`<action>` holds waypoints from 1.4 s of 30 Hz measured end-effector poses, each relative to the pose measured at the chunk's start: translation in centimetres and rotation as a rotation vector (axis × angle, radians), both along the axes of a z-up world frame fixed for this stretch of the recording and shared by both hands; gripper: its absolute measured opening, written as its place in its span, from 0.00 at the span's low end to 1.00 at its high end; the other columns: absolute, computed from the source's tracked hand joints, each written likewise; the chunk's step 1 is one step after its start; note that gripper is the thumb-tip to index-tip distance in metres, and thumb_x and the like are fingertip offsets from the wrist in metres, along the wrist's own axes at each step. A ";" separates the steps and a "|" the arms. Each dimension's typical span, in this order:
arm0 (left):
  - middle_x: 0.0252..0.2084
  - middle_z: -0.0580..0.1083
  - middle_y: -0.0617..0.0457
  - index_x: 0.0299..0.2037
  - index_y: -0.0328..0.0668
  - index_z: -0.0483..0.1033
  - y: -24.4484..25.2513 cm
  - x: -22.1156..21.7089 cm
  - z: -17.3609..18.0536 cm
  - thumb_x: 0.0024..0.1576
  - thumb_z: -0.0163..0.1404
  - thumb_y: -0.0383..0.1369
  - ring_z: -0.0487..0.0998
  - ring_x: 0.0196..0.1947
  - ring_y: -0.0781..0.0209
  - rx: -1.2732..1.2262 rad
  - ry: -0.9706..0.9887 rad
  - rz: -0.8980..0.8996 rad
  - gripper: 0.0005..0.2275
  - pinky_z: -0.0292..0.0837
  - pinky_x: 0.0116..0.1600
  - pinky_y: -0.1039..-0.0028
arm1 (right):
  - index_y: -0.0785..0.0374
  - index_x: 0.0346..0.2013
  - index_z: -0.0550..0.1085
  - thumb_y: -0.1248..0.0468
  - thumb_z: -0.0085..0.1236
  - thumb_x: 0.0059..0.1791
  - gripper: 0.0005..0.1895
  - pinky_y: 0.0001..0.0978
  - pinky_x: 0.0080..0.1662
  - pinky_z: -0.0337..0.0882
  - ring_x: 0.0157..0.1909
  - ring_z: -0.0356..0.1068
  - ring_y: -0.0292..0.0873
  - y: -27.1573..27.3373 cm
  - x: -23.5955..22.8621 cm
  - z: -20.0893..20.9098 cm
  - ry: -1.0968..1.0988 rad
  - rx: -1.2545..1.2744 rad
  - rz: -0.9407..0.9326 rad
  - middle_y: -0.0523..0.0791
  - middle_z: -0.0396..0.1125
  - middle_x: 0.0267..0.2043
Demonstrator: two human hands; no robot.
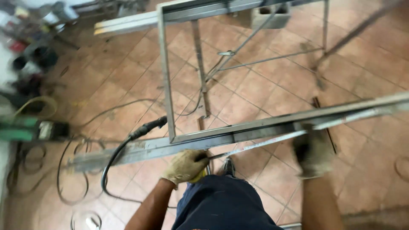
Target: Measuring and welding metal beams to construct a frame.
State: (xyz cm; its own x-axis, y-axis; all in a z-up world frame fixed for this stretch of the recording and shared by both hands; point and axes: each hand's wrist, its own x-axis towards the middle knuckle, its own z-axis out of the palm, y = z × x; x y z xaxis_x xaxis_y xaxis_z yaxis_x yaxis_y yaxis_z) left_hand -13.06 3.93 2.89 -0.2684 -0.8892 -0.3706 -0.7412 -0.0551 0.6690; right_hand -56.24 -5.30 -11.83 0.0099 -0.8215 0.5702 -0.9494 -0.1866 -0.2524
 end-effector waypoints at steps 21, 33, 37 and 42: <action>0.38 0.82 0.51 0.37 0.55 0.82 -7.3 -25.3 -3.3 0.56 0.45 0.46 0.81 0.46 0.48 0.046 -0.139 -0.068 0.13 0.70 0.51 0.59 | 0.57 0.40 0.73 0.56 0.50 0.57 0.09 0.16 0.14 0.50 0.13 0.53 0.27 -5.3 -21.7 3.9 -2.140 -0.023 0.010 0.42 0.68 0.30; 0.36 0.82 0.55 0.31 0.55 0.82 -16.1 -50.6 -1.0 0.51 0.49 0.40 0.81 0.43 0.51 0.076 -0.255 0.090 0.08 0.72 0.49 0.64 | 0.54 0.27 0.69 0.59 0.55 0.52 0.11 0.22 0.16 0.52 0.13 0.53 0.31 -18.4 -44.6 4.8 -2.360 -0.020 -0.124 0.39 0.64 0.19; 0.46 0.82 0.53 0.43 0.59 0.82 -18.0 -54.4 -0.2 0.55 0.46 0.47 0.80 0.50 0.49 0.112 -0.274 0.081 0.14 0.70 0.55 0.62 | 0.55 0.26 0.67 0.64 0.57 0.51 0.10 0.19 0.16 0.47 0.13 0.50 0.32 -20.2 -45.8 4.0 -2.378 -0.040 -0.183 0.41 0.59 0.20; 0.46 0.81 0.49 0.45 0.61 0.81 -21.4 -57.7 -2.0 0.57 0.43 0.53 0.80 0.50 0.42 0.117 -0.347 0.036 0.17 0.70 0.56 0.56 | 0.55 0.20 0.62 0.67 0.55 0.51 0.17 0.22 0.16 0.49 0.13 0.51 0.34 -22.2 -48.4 2.6 -2.379 -0.078 -0.147 0.40 0.55 0.17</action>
State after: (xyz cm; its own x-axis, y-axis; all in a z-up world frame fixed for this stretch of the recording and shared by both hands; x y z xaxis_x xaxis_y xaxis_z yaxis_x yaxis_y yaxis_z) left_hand -70.72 -17.50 0.92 -0.0781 -0.8420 -0.5338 -0.9192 -0.1465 0.3655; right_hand -104.59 -27.53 -9.20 -0.4770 -0.7411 -0.4726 0.8420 -0.2312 -0.4874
